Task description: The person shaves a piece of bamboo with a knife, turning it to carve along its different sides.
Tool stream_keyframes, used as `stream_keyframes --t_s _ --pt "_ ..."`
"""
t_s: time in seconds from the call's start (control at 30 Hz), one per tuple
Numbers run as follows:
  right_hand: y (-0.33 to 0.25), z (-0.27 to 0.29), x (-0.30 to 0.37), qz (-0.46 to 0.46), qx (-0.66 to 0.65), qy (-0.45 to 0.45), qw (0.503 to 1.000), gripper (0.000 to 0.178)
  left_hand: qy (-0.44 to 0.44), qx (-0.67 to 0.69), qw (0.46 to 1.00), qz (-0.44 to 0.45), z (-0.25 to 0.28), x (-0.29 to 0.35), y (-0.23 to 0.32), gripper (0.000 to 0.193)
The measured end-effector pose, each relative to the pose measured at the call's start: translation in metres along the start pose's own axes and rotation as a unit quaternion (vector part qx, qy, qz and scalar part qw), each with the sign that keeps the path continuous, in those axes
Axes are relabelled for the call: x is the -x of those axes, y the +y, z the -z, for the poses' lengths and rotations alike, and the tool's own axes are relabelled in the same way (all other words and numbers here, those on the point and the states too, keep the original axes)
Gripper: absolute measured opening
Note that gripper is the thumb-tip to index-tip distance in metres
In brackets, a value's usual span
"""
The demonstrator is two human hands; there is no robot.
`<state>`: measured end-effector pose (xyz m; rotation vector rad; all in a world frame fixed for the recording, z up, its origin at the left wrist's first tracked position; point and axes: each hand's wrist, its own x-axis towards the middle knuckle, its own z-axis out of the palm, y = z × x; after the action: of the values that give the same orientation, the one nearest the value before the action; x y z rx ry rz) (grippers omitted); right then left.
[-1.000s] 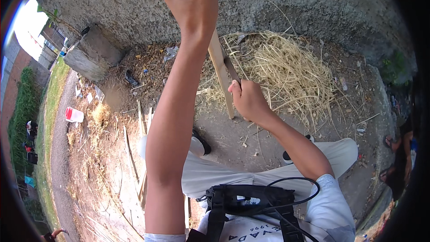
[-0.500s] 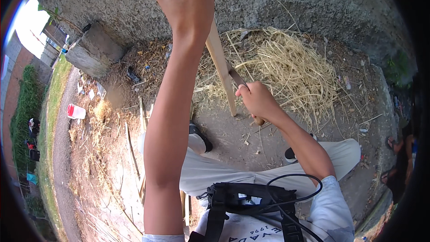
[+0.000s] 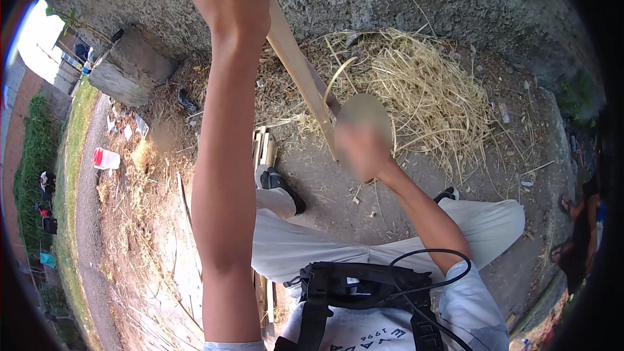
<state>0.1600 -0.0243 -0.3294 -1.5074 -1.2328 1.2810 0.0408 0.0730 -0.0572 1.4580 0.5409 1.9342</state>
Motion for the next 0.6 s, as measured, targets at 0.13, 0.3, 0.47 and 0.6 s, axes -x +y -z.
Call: stream_keyframes --t_s 0.13,0.3,0.47,0.6 --pt "0.015 -0.034 0.001 0.133 -0.022 0.062 0.989 0.033 -0.064 0.126 0.988 0.053 0.019 -0.012 -0.009 0.044" --pt "0.023 -0.044 -0.004 0.127 0.120 0.058 0.983 0.035 0.008 0.018 1.000 -0.023 0.038 -0.023 -0.010 0.044" --pt "-0.025 -0.022 -0.002 0.108 0.152 0.036 0.982 0.041 0.034 0.043 0.998 -0.008 0.047 -0.018 -0.004 0.041" --pt "-0.042 -0.030 0.008 0.160 0.079 0.041 0.983 0.039 0.028 0.035 0.999 0.000 0.054 -0.013 0.002 0.040"
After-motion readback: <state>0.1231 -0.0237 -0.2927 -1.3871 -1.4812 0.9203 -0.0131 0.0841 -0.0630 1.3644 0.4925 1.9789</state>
